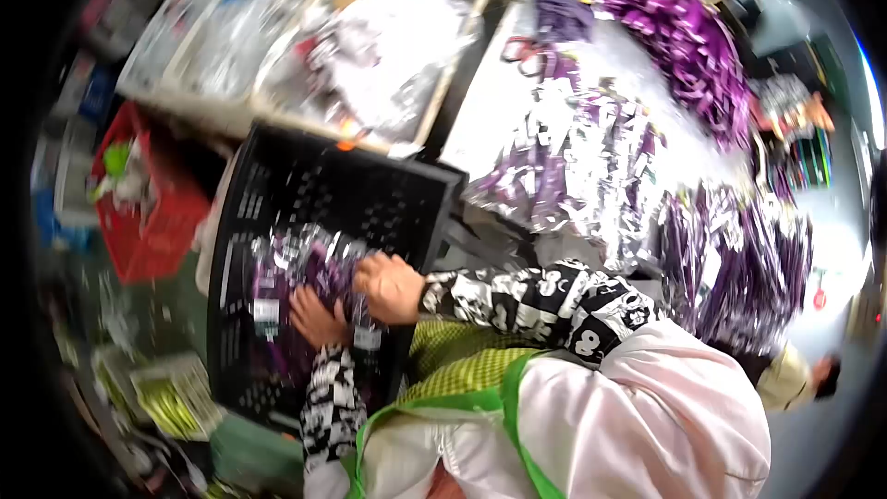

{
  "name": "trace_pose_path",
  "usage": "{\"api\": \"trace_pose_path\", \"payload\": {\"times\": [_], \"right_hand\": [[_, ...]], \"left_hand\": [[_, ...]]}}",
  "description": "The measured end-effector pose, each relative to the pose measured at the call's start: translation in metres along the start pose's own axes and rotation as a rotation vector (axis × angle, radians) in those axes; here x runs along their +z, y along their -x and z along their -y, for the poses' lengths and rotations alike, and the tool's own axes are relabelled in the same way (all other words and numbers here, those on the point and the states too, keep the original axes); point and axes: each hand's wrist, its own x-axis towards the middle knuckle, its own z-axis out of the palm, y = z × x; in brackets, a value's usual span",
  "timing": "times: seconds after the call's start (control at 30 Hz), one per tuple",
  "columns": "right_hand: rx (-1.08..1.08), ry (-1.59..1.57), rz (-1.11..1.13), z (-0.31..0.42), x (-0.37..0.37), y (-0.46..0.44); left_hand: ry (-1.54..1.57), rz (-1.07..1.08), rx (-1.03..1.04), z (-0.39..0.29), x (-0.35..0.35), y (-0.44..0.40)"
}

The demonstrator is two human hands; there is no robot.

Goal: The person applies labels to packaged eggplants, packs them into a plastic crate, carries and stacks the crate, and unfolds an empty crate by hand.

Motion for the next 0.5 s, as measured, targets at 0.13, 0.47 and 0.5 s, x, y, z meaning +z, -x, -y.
{"api": "trace_pose_path", "payload": {"times": [0.13, 0.47, 0.5], "right_hand": [[-0.065, -0.086, -0.3, -0.036, -0.103, 0.042], [1.133, -0.263, -1.241, -0.302, -0.247, 0.296], [1.075, -0.684, -1.187, -0.286, -0.257, 0.3]], "left_hand": [[0.213, -0.008, -0.005, 0.002, -0.02, 0.009], [0.75, -0.309, 0.324, -0.157, -0.131, -0.024], [0.822, -0.298, 0.359, -0.184, -0.146, -0.029]]}}
